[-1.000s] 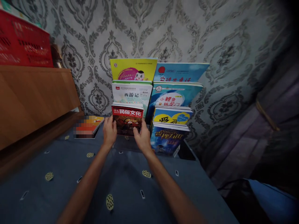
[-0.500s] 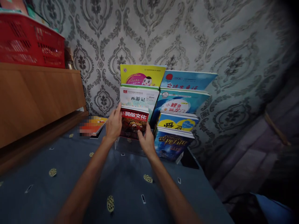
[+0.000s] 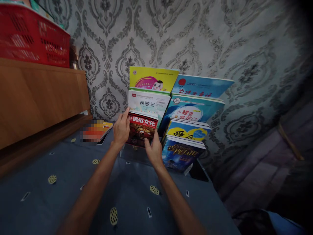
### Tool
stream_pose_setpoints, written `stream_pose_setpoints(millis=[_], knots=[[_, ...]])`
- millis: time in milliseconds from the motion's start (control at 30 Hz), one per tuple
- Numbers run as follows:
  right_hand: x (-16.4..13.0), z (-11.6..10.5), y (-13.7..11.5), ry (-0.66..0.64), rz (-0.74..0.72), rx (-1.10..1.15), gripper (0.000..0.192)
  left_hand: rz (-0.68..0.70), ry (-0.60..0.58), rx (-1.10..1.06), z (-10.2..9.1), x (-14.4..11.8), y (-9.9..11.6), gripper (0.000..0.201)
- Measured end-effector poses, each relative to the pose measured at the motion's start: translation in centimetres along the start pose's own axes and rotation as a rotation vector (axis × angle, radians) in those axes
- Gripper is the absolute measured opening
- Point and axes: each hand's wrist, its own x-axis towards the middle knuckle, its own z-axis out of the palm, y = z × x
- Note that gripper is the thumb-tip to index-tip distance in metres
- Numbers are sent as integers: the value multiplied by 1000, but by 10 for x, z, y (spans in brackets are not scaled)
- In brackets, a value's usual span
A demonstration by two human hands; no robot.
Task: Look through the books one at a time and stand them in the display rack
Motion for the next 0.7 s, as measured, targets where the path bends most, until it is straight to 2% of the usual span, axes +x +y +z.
stream_pose_setpoints(millis=[67, 167, 233, 333, 700], knots=[[0, -1, 3, -4, -26, -4, 74, -27, 49, -80, 6, -2, -4, 47], [0, -1, 8, -4, -39, 10, 73, -136, 126, -201, 14, -4, -11, 49], [0, 0, 10, 0, -23, 23, 73, -166, 136, -224, 17, -5, -13, 42], [-1, 2, 11, -1, 6, 41, 73, -134, 127, -182, 18, -6, -14, 35], [1, 0, 11, -39, 19, 54, 72, -129, 124, -158, 22, -12, -13, 39]])
